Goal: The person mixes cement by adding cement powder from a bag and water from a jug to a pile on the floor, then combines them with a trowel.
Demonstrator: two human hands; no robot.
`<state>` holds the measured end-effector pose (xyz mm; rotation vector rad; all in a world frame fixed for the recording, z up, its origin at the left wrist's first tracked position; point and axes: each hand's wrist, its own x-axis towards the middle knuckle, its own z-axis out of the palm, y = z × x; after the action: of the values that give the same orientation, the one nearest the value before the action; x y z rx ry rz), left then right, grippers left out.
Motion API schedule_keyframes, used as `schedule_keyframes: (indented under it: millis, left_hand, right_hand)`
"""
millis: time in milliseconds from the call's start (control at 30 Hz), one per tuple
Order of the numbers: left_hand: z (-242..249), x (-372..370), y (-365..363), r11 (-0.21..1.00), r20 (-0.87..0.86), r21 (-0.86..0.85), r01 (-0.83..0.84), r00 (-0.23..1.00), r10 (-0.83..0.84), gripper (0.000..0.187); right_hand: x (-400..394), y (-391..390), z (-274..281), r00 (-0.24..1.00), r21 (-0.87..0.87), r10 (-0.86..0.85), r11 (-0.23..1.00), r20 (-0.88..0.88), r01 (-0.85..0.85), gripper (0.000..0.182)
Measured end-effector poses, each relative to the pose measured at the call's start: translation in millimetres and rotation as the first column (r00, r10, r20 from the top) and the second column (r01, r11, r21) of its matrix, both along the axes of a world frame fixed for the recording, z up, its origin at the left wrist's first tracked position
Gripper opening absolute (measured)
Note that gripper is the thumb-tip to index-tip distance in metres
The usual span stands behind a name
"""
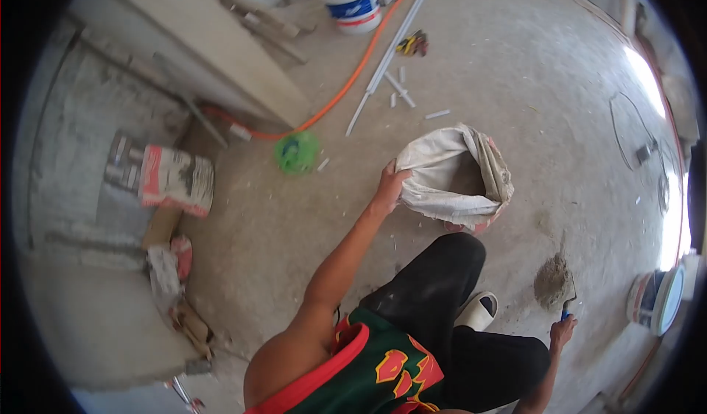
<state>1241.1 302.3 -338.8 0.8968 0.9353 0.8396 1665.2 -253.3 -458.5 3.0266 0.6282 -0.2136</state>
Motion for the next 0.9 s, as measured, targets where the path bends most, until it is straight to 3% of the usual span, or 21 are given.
schedule_keyframes:
  millis: [133, 200, 267, 367, 400, 433, 467, 500, 533, 567, 600, 633, 667, 700, 767, 800, 900]
  left_hand:
    - [1.5, 11.4, 3.4, 0.999, -0.125, -0.050, -0.011, 0.992, 0.005, 0.048]
    - [8.8, 23.4, -4.8, 1.000, -0.303, 0.016, -0.010, 0.953, 0.015, 0.049]
    - [4.2, 16.2, -12.8, 0.995, -0.362, 0.019, -0.099, 0.927, 0.099, 0.051]
    - [-7.8, -38.8, -14.4, 0.966, -0.456, 0.034, -0.258, 0.856, 0.244, 0.053]
    - [-36.6, -124.8, -22.2, 0.948, -0.368, 0.056, -0.314, 0.876, 0.312, 0.054]
    - [-46.6, -155.6, -22.3, 0.937, -0.413, 0.084, -0.340, 0.844, 0.343, 0.054]
    - [-41.3, -177.9, -22.4, 0.906, -0.514, 0.057, -0.419, 0.766, 0.386, 0.051]
    - [-54.2, -236.7, -16.8, 0.892, -0.599, 0.051, -0.449, 0.701, 0.387, 0.048]
    - [-39.0, -276.4, -27.9, 0.923, -0.862, 0.349, 0.163, 0.443, 0.248, 0.044]
    - [-23.8, -313.7, -37.9, 0.594, -0.821, 0.460, 0.660, 0.060, 0.568, 0.043]
    - [-20.0, -337.5, -34.3, 0.543, -0.801, 0.513, 0.665, 0.144, 0.581, 0.047]
    - [-26.3, -410.4, -22.2, 0.642, -0.820, 0.408, 0.650, -0.049, 0.571, 0.047]
    - [-13.7, -440.7, -4.9, 0.864, -0.744, 0.109, 0.492, -0.536, 0.399, 0.048]
    - [-4.2, -433.2, 11.5, 0.922, -0.733, 0.026, 0.387, -0.620, 0.281, 0.048]
    - [6.4, -416.8, 20.7, 0.972, -0.769, 0.039, 0.231, -0.614, 0.177, 0.049]
    - [8.3, -405.8, 27.7, 0.980, -0.772, 0.043, 0.195, -0.616, 0.157, 0.050]
    - [1.8, -390.2, 60.5, 0.981, -0.785, 0.076, 0.180, -0.596, 0.170, 0.051]
  right_hand:
    - [31.8, -13.9, -30.8, 0.998, -0.017, -0.045, 0.999, -0.037, 0.044, 0.034]
    - [55.3, -21.5, -79.6, 0.985, 0.006, -0.061, 0.998, -0.159, 0.063, 0.034]
    - [87.3, -30.1, -108.1, 0.961, 0.005, -0.075, 0.997, -0.266, 0.079, 0.035]
    - [134.6, -45.9, -146.3, 0.952, 0.011, -0.014, 1.000, -0.307, 0.019, 0.033]
    - [131.1, -48.6, -100.1, 0.983, 0.026, 0.014, 1.000, -0.182, -0.010, 0.032]
    - [136.6, -42.5, -100.6, 0.969, 0.090, -0.009, 0.995, -0.249, 0.033, 0.030]
    - [140.3, -35.8, -107.3, 0.968, 0.024, -0.023, 0.999, -0.249, 0.030, 0.032]
    - [147.2, -34.7, -100.0, 0.924, 0.128, 0.017, 0.991, -0.381, 0.035, 0.041]
    - [153.0, -39.5, -108.3, 0.951, 0.154, 0.114, 0.985, -0.286, -0.072, 0.050]
    - [158.0, -31.8, -90.6, 0.902, 0.213, 0.099, 0.977, -0.421, -0.008, 0.053]
    - [159.8, -26.0, -85.7, 0.945, 0.158, 0.059, 0.987, -0.322, -0.008, 0.050]
    - [147.5, -3.1, -52.2, 0.925, 0.166, 0.064, 0.986, -0.375, -0.001, 0.045]
    - [155.1, -10.3, -50.9, 0.918, 0.118, 0.033, 0.993, -0.395, 0.015, 0.039]
    - [156.1, -13.9, -45.2, 0.930, 0.034, 0.009, 0.999, -0.368, 0.004, 0.040]
    - [151.2, -20.7, -36.7, 0.949, 0.024, -0.044, 0.998, -0.311, 0.054, 0.033]
    - [147.8, -25.7, -35.1, 0.967, 0.068, -0.010, 0.997, -0.253, 0.028, 0.030]
    - [125.9, -16.8, 5.6, 0.951, -0.139, -0.029, 0.990, -0.309, -0.015, 0.030]
